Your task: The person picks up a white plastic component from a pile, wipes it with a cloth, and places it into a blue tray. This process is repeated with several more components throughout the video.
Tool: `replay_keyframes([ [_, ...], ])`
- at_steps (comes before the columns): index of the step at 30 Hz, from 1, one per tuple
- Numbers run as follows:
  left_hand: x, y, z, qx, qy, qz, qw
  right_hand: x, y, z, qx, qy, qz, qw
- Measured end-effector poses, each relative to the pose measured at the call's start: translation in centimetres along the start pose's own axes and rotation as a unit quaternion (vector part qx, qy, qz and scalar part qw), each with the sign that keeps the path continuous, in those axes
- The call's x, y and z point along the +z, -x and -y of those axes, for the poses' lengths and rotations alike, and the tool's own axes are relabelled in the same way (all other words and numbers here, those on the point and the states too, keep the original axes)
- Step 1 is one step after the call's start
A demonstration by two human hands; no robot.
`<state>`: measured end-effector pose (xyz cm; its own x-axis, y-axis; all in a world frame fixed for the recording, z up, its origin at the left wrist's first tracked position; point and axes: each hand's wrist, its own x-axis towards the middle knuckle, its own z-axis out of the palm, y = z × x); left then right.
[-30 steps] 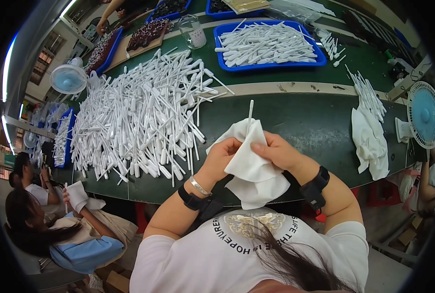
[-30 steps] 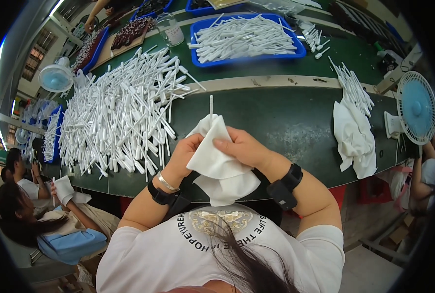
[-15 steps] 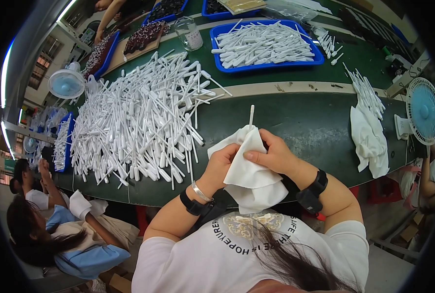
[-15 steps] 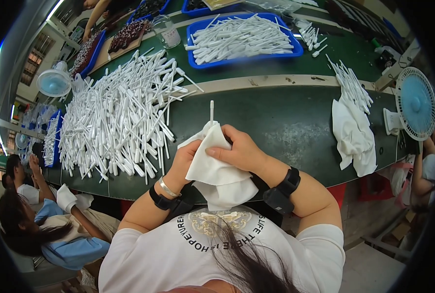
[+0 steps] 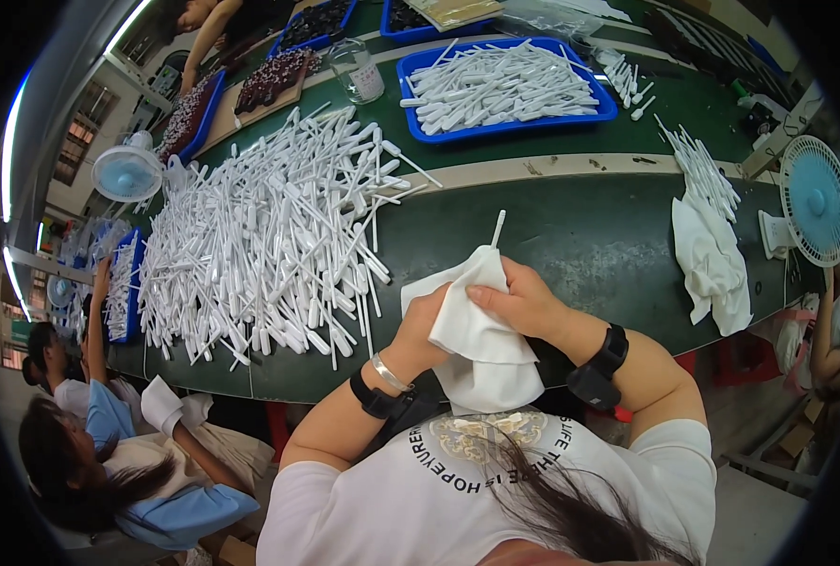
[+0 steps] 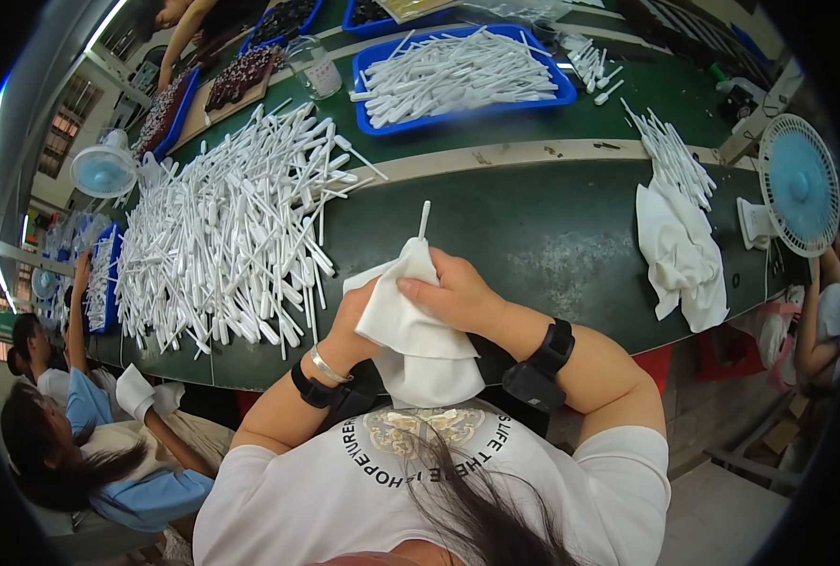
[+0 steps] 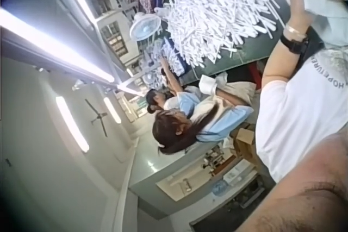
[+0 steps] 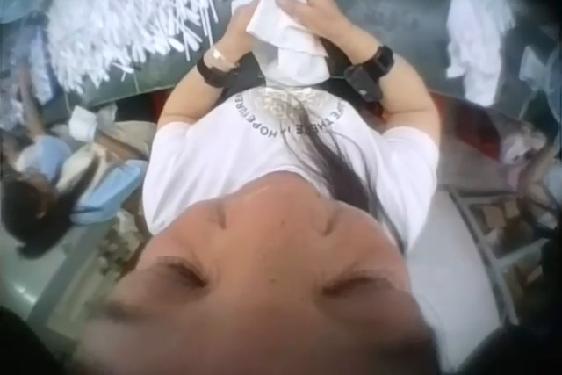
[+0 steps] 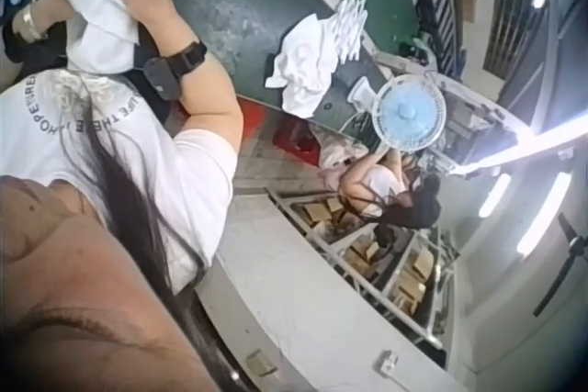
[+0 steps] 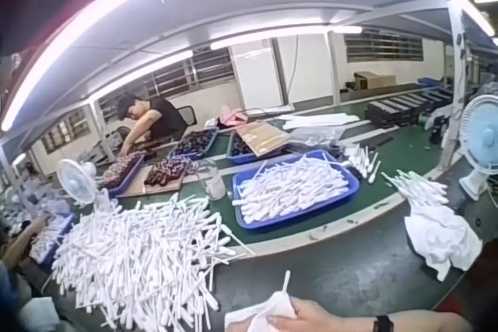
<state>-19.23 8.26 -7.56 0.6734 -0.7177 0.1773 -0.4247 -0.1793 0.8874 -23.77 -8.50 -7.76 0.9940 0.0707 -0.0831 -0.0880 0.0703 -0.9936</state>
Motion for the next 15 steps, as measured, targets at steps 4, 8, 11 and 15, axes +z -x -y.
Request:
replay_keyframes([
  [4,0.2,0.2,1.2,-0.085,0.131,0.075,0.985,-2.2,-0.9,1.3,0.009,-0.207,-0.089,0.974],
  [8,0.9,0.6,2.3,-0.159,0.298,0.088,0.937,-2.3,-0.8,1.7,0.033,-0.281,-0.073,0.956],
  [11,0.5,0.1,1.4,-0.203,0.446,0.078,0.868,0.2,0.2,0.6,-0.022,-0.135,-0.019,0.990],
  [15,-0.6,-0.1,1.6,-0.261,0.629,0.124,0.722,0.1,0.5,0.9,-0.042,-0.083,0.004,0.996],
])
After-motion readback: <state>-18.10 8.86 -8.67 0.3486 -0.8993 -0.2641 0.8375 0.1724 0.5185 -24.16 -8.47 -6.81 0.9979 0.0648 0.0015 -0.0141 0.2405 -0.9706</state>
